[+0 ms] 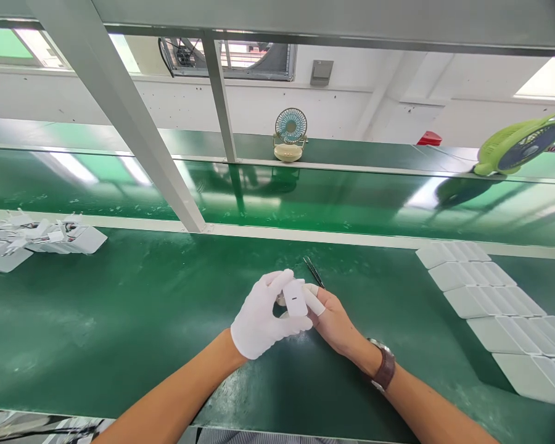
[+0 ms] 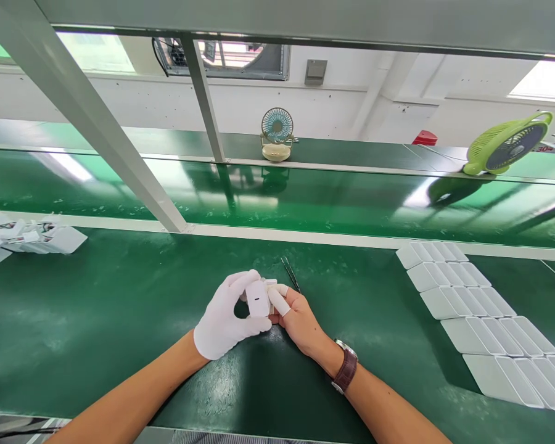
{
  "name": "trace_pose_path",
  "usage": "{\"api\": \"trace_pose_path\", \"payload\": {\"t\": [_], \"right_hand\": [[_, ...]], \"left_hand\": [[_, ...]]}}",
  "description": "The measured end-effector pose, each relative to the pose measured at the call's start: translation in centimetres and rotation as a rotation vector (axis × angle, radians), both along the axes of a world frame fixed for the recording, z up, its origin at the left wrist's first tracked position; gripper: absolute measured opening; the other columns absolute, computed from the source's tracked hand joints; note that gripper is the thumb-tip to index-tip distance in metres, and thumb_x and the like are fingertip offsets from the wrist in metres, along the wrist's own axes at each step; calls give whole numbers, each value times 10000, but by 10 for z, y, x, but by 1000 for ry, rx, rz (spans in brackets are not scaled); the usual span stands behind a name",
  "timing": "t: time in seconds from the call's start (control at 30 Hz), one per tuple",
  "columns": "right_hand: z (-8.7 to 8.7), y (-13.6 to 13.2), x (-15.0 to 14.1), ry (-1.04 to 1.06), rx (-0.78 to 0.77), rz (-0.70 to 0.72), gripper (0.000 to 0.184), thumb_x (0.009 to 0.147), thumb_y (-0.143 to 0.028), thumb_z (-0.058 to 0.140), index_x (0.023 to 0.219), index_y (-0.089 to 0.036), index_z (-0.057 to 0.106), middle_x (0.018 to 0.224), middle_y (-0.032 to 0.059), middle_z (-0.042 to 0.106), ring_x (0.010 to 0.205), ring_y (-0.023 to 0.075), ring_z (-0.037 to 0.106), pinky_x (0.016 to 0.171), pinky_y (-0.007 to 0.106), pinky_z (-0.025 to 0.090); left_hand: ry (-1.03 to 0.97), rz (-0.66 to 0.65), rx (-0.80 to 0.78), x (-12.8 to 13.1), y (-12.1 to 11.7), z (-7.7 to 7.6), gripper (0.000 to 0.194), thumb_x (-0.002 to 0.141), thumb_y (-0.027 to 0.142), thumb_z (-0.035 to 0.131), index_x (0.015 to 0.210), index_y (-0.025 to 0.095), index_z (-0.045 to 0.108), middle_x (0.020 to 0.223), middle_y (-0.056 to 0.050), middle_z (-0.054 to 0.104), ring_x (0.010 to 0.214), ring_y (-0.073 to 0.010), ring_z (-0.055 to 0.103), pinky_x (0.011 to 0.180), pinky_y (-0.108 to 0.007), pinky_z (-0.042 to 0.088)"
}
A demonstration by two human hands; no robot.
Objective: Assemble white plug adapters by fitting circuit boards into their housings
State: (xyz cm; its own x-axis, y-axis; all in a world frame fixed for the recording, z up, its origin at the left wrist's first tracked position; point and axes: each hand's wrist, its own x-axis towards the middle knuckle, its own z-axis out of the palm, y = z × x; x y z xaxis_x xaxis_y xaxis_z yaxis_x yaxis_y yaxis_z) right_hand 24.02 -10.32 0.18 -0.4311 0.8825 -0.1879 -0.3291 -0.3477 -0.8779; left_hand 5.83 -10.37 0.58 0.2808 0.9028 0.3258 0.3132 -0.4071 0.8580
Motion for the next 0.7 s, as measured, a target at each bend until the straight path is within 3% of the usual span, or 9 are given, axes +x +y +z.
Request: {"api": "trace_pose_path", "payload": {"t": [0.27,0.43,0.53,0.7], "right_hand": [[-2,0,0,-62,10,11,401,942,-586,614,1121,-247,734,1079,60,758,904,228,703,761,357,559],[-4,0,0,-75,18,36,417,955,-596,587,1148,-253,724,1046,55,765,886,225,702,722,340,542],[-8,0,0,-96,26,19,444,929,-626,609,1139,-254,730,1032,50,767,840,213,688,697,323,520],[-8,0,0,-87,24,-2,431,915,-607,644,1139,-249,731,1018,47,768,801,197,677,695,316,508]], "left_hand": [[97,89,-46,-2,-1,-3,858,681,493,886,1425,300,504,1370,-124,538,1206,-332,602,950,-506,568],[102,60,54,-2,1,-5,865,709,500,871,1454,324,470,1354,-110,563,1205,-323,615,940,-484,566],[94,9,109,-1,2,-1,784,735,487,855,1415,343,493,1284,-86,604,1171,-319,646,951,-486,550],[159,-73,23,1,4,12,619,733,444,857,1265,292,580,1116,-62,647,1141,-338,670,933,-459,547]]}}
